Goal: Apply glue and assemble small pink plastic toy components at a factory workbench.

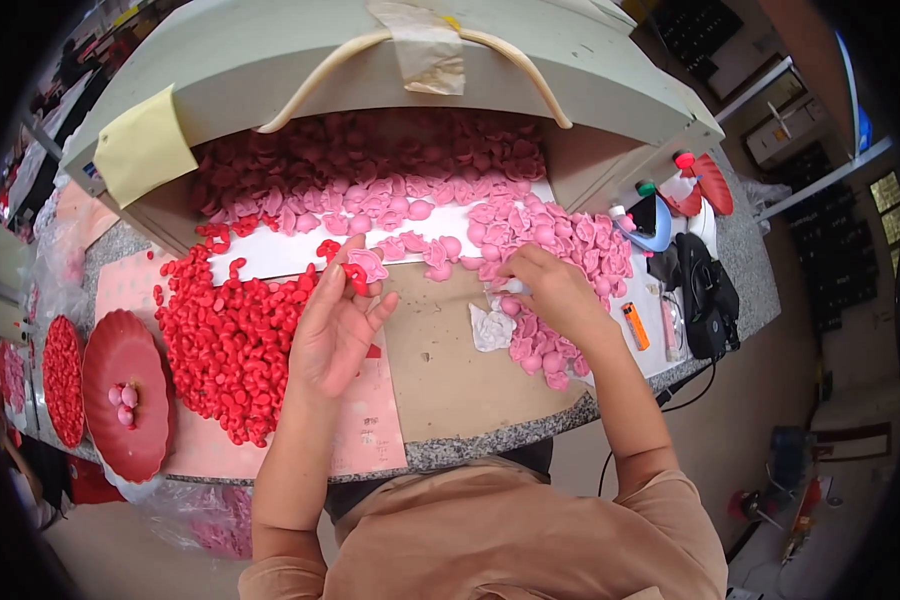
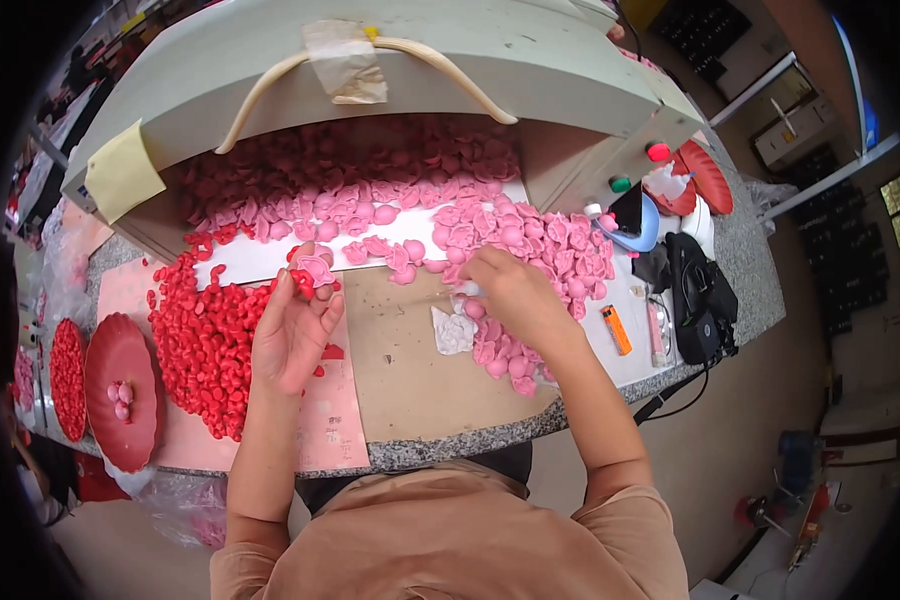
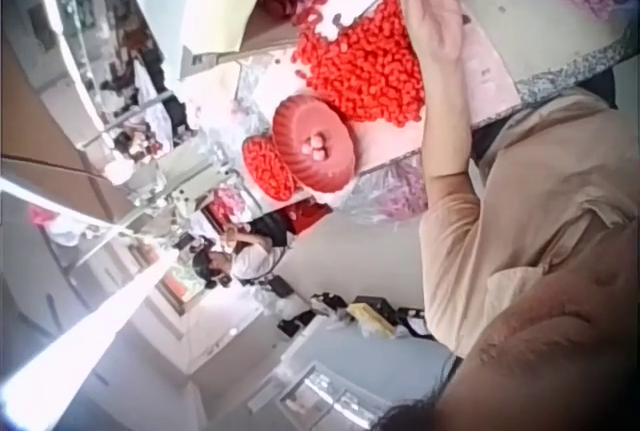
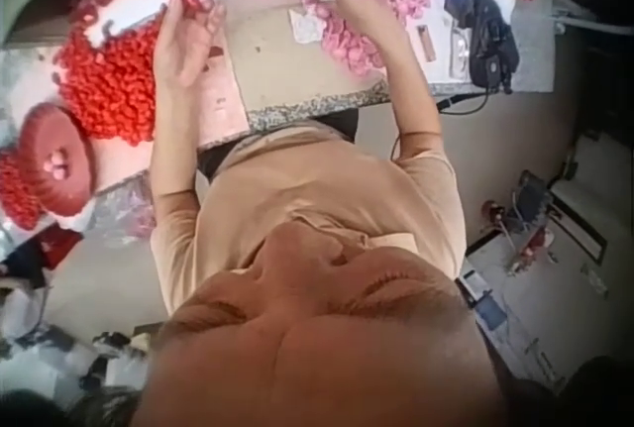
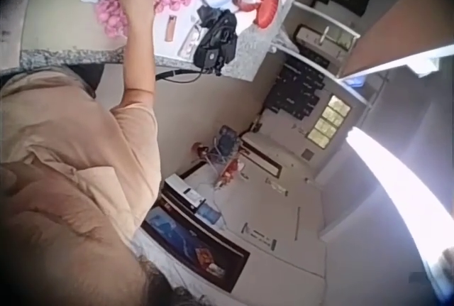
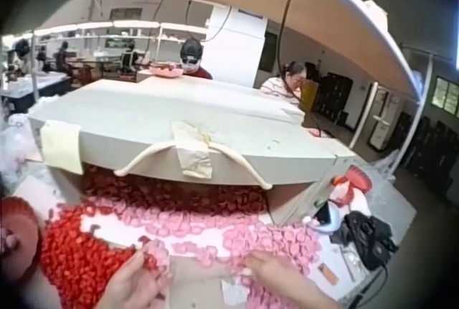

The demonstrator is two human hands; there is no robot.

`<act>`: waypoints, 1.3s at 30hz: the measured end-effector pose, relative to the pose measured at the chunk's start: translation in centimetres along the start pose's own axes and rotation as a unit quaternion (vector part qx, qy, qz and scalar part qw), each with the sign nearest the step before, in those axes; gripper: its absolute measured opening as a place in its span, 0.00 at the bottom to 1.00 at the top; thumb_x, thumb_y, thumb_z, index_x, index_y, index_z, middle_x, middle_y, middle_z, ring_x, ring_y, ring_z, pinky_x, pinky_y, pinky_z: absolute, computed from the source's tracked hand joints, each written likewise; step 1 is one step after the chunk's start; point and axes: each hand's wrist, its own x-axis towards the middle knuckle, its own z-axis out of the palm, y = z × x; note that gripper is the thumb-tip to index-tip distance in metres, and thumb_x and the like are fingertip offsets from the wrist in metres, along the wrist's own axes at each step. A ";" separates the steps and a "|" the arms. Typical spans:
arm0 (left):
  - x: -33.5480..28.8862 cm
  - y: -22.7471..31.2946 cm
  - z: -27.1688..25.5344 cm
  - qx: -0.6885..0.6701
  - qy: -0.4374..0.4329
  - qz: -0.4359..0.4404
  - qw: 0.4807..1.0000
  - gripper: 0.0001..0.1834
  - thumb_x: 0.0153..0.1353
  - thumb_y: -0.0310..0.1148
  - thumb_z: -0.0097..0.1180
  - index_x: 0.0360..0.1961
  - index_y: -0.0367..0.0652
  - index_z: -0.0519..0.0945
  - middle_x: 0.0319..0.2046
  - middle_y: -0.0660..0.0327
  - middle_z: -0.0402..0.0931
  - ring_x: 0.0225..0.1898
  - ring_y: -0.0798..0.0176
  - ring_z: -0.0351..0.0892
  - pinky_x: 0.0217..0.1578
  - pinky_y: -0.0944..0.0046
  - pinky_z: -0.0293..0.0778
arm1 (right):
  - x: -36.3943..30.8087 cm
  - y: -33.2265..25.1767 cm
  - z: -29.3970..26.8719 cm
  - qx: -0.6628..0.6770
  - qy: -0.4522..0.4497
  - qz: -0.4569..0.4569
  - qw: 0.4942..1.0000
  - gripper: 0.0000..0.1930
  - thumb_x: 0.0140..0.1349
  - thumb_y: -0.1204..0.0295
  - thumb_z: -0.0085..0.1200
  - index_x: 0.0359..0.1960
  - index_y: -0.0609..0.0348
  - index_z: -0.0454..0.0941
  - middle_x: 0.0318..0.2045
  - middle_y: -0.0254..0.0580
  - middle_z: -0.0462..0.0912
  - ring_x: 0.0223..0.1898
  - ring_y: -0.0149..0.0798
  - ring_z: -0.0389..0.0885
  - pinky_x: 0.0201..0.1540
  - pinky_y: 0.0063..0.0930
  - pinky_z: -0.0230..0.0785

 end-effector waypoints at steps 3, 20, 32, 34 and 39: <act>-0.5 0.2 -0.2 -0.010 -0.007 0.005 1.000 0.26 0.66 0.38 0.44 0.63 0.41 0.57 0.39 0.66 0.71 0.40 0.71 0.72 0.49 0.62 0.71 | 0.4 -1.3 1.2 0.112 0.046 0.030 0.992 0.15 0.45 0.77 0.62 0.37 0.58 0.75 0.37 0.42 0.76 0.39 0.44 0.78 0.41 0.31 0.71; 0.1 3.4 0.8 -0.078 0.005 0.075 0.994 0.10 0.67 0.37 0.44 0.38 0.42 0.73 0.33 0.58 0.75 0.37 0.63 0.75 0.42 0.64 0.74 | 3.0 -8.0 6.4 0.113 0.112 -0.050 0.986 0.09 0.53 0.74 0.59 0.34 0.64 0.76 0.33 0.50 0.76 0.41 0.50 0.74 0.48 0.38 0.65; -0.3 1.0 -2.1 -0.116 -0.005 0.043 0.992 0.12 0.65 0.36 0.48 0.46 0.43 0.72 0.34 0.63 0.74 0.42 0.66 0.74 0.50 0.65 0.71 | 1.5 -8.1 6.0 0.170 0.042 -0.054 0.983 0.16 0.49 0.67 0.63 0.34 0.66 0.75 0.34 0.53 0.74 0.38 0.52 0.74 0.41 0.37 0.67; 0.0 1.7 -1.4 -0.103 -0.001 0.055 0.993 0.11 0.64 0.36 0.48 0.45 0.43 0.73 0.35 0.63 0.74 0.42 0.66 0.74 0.50 0.64 0.72 | 1.6 -7.8 6.0 0.201 0.037 -0.107 0.973 0.15 0.49 0.68 0.63 0.35 0.65 0.75 0.34 0.52 0.74 0.38 0.51 0.74 0.41 0.36 0.67; 1.2 2.5 -2.0 -0.099 -0.003 0.078 0.992 0.11 0.64 0.33 0.48 0.46 0.44 0.73 0.35 0.63 0.73 0.41 0.66 0.74 0.51 0.63 0.72 | 2.7 -8.2 5.6 0.186 0.023 -0.021 0.982 0.14 0.49 0.70 0.63 0.37 0.61 0.78 0.34 0.47 0.75 0.40 0.47 0.74 0.45 0.33 0.65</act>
